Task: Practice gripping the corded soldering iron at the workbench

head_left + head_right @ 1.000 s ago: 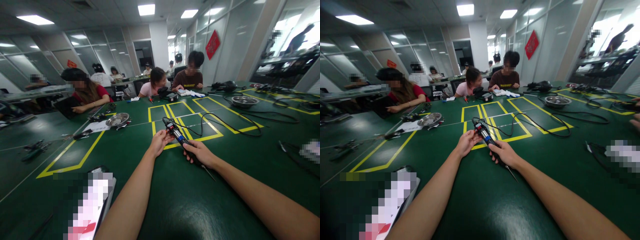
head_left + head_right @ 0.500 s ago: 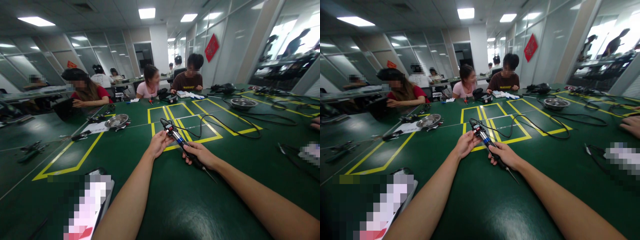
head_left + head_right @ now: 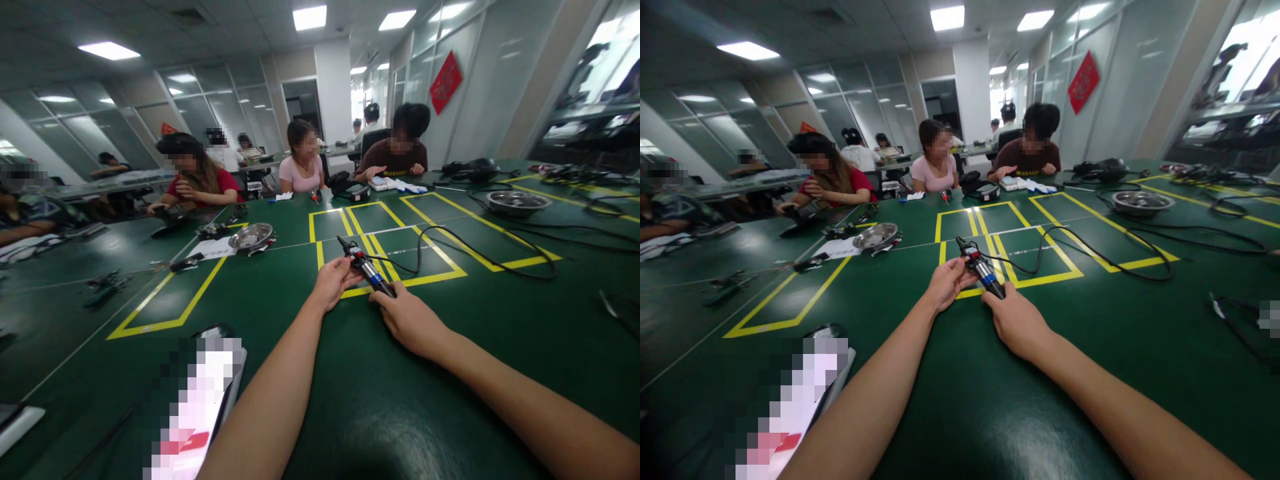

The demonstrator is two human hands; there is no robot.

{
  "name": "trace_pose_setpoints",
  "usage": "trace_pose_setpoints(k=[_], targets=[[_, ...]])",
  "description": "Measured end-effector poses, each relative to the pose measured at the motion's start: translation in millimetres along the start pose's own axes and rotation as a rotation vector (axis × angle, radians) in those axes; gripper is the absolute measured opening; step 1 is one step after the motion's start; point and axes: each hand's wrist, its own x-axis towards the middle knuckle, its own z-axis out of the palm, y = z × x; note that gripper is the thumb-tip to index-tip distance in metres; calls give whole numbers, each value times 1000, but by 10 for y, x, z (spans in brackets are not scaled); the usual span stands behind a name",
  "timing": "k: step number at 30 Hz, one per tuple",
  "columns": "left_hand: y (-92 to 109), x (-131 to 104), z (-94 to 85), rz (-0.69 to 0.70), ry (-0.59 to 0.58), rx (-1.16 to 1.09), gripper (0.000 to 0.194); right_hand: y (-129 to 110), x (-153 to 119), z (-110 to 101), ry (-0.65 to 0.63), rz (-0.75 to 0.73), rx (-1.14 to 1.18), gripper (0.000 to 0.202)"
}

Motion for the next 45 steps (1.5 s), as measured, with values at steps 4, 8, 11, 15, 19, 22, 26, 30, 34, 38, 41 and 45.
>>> trace_pose_setpoints(k=[4,8,11,15,19,22,26,30,34,38,41,45], targets=[[26,-2,40,28,-8,37,40,105,25,-41,67,-21,175,33],[64,14,41,63,60,114,37,334,111,-146,178,102,674,27],[77,41,34,97,131,146,33,587,190,-288,354,247,1178,27],[83,67,56,74,146,197,34,1014,219,-500,685,374,1552,31],[90,80,83,73,162,226,36,1396,169,-588,829,502,1655,31],[86,86,80,87,163,241,38,1537,155,-575,854,554,1663,30],[65,86,48,101,138,275,36,1563,184,-540,880,580,1677,31],[61,75,29,105,133,281,33,1549,202,-496,910,633,1665,31],[71,66,19,84,142,268,28,1534,197,-466,926,651,1640,31],[69,69,-4,91,133,239,24,1519,188,-464,936,660,1594,31],[68,68,-15,95,133,215,22,1529,192,-465,937,664,1546,31],[68,61,-12,99,145,220,29,1527,207,-436,931,675,1440,28]])
